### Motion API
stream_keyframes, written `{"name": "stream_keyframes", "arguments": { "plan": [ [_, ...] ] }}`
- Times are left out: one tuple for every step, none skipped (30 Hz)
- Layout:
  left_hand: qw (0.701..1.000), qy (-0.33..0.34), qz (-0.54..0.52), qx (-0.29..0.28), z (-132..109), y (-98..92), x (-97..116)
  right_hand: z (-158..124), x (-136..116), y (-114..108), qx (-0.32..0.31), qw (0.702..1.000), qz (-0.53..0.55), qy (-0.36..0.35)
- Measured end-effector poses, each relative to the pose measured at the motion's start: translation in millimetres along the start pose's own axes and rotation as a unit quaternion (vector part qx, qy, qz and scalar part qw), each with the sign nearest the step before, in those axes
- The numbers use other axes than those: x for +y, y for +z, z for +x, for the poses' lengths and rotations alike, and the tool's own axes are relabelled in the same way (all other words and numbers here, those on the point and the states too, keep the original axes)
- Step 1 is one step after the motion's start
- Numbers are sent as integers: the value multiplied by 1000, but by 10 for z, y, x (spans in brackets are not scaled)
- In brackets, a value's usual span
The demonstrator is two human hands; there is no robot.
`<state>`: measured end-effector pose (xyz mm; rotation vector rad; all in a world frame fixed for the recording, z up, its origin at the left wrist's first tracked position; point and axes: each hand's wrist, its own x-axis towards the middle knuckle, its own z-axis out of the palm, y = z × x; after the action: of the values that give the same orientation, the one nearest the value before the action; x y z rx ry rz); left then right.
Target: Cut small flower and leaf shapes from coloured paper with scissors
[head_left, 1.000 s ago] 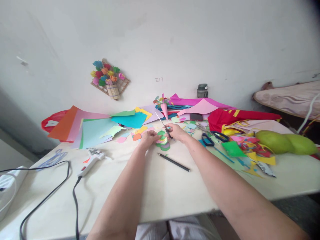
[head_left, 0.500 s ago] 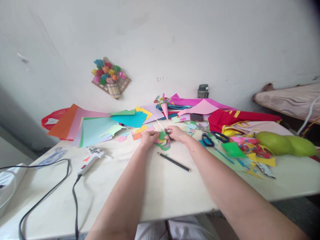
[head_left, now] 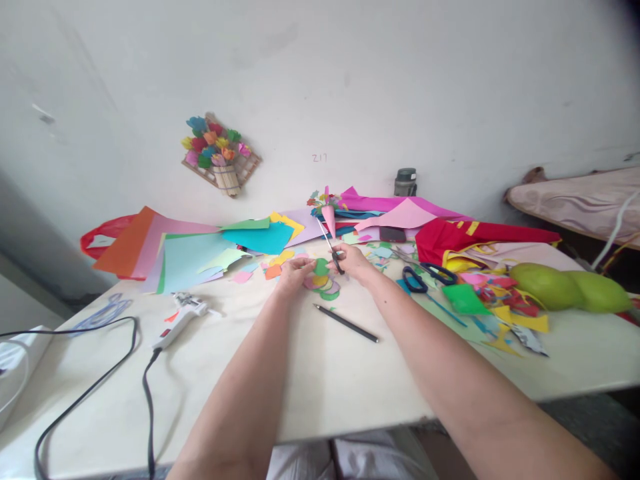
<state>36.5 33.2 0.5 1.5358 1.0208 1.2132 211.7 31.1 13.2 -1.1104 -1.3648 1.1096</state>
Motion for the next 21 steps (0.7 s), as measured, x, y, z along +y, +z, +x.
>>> {"name": "stream_keyframes", "arguments": {
  "plan": [
    [1000, 1, -12, -6, -2, 11, 8, -5, -4, 9, 3, 1000, -2, 1],
    [1000, 3, -21, -8, -4, 21, 16, -9, -10, 17, 7, 1000, -5, 1],
    [1000, 5, -26, -4, -5, 30, 24, -12, -18, 23, 11, 1000, -8, -1],
    [1000, 7, -28, 4, -6, 37, 30, -15, -29, 29, 16, 1000, -11, -4],
    [999, 7, -30, 11, -6, 41, 33, -17, -42, 34, 21, 1000, -13, -9],
    [999, 5, -33, 15, -4, 43, 33, -19, -56, 39, 24, 999, -15, -15],
    [999, 1, -35, 14, -2, 43, 31, -21, -69, 46, 26, 999, -16, -18],
    [999, -5, -35, 9, 1, 42, 27, -24, -83, 53, 28, 999, -16, -21],
    [999, -11, -34, 2, 5, 41, 22, -27, -96, 62, 28, 999, -17, -21],
    [999, -14, -32, -4, 9, 40, 17, -32, -108, 70, 28, 999, -16, -20],
    [999, -14, -30, -7, 13, 40, 14, -39, -119, 79, 26, 999, -14, -19],
    [999, -11, -31, -6, 16, 41, 14, -48, -130, 87, 25, 999, -10, -17],
    [999, -8, -34, -3, 19, 43, 16, -59, -141, 92, 23, 1000, -5, -16],
    [999, -6, -41, 2, 21, 45, 22, -71, -153, 96, 19, 1000, 1, -13],
    [999, -6, -50, 7, 21, 47, 30, -85, -164, 97, 14, 1000, 6, -8],
    [998, -9, -60, 13, 21, 49, 40, -100, -175, 95, 7, 1000, 9, 0],
    [997, -13, -71, 17, 19, 49, 51, -115, -187, 91, 1, 1000, 8, 10],
    [996, -17, -81, 21, 18, 48, 61, -130, -198, 86, -3, 1000, 4, 20],
    [995, -20, -92, 25, 17, 45, 70, -144, -209, 81, -7, 1000, -1, 29],
    [994, -22, -101, 30, 16, 41, 78, -157, -220, 75, -11, 999, -8, 34],
    [993, -24, -109, 33, 16, 36, 83, -168, -229, 70, -16, 999, -14, 37]
  ]
}}
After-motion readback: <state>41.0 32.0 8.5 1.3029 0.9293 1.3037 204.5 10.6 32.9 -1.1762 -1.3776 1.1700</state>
